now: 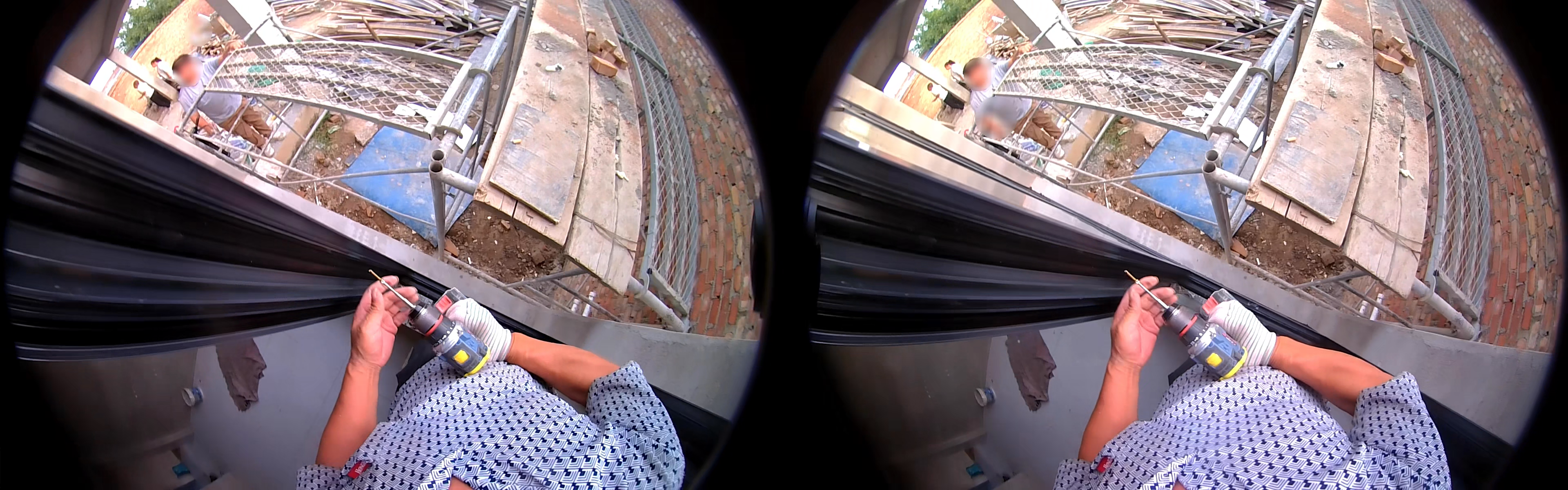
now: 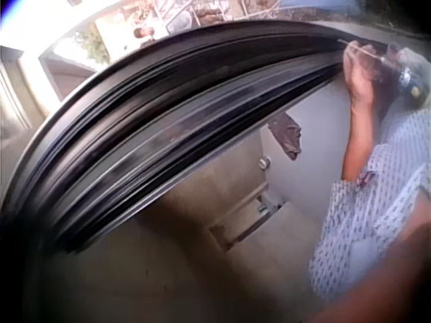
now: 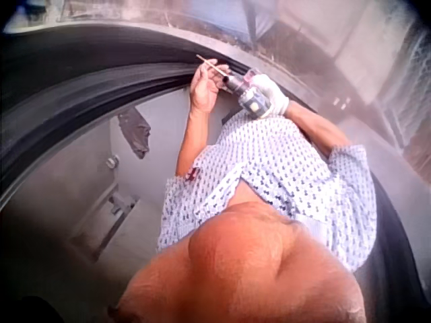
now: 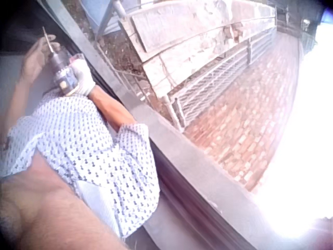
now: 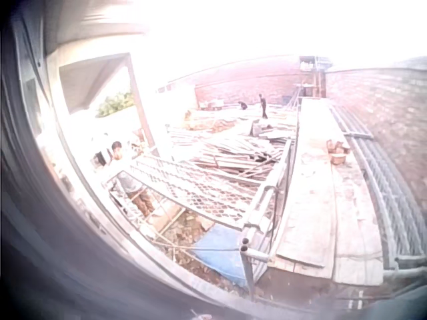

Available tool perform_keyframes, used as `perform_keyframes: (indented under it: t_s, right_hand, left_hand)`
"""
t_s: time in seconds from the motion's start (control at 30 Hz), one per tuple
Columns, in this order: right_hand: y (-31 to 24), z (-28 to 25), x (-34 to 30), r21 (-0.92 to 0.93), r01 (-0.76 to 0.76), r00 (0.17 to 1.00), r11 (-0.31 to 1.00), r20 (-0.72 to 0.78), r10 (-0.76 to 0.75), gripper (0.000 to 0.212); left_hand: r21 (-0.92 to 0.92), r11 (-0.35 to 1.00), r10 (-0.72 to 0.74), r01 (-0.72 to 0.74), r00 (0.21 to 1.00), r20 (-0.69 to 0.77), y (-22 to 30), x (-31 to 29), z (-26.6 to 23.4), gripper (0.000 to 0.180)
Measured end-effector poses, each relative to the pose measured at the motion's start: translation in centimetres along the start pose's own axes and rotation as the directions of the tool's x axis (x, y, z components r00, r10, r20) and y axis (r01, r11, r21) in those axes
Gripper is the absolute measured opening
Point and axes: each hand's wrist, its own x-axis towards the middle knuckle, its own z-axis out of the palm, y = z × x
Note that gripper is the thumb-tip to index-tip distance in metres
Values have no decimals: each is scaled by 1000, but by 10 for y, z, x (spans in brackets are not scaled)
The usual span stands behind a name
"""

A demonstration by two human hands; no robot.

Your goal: The person uses a cordless drill to secure a window frame with screws. They then pick up a window screen and install it into the frame, ensuring it fits properly.

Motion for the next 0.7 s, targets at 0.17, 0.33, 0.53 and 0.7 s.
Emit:
perform_keyframes:
  t_s: [0.17,0.33,0.53,0.7]
  right_hand:
    - [3,-4,1,-470,415,908,779,168,-383,11]
    - [8,10,6,15,177,983,984,-42,-176,10]
    - [40,2,25,-524,440,882,729,102,-459,22]
    - [-5,41,3,-227,244,970,943,59,-236,12]
  left_hand:
    - [472,881,-11,-13,999,48,-49,-18,-4,50]
    - [829,544,-42,-130,983,181,-67,-22,12,76]
    - [892,451,-3,-19,1000,23,-74,-25,10,73]
    - [882,467,111,-71,994,21,-85,-33,1,67]
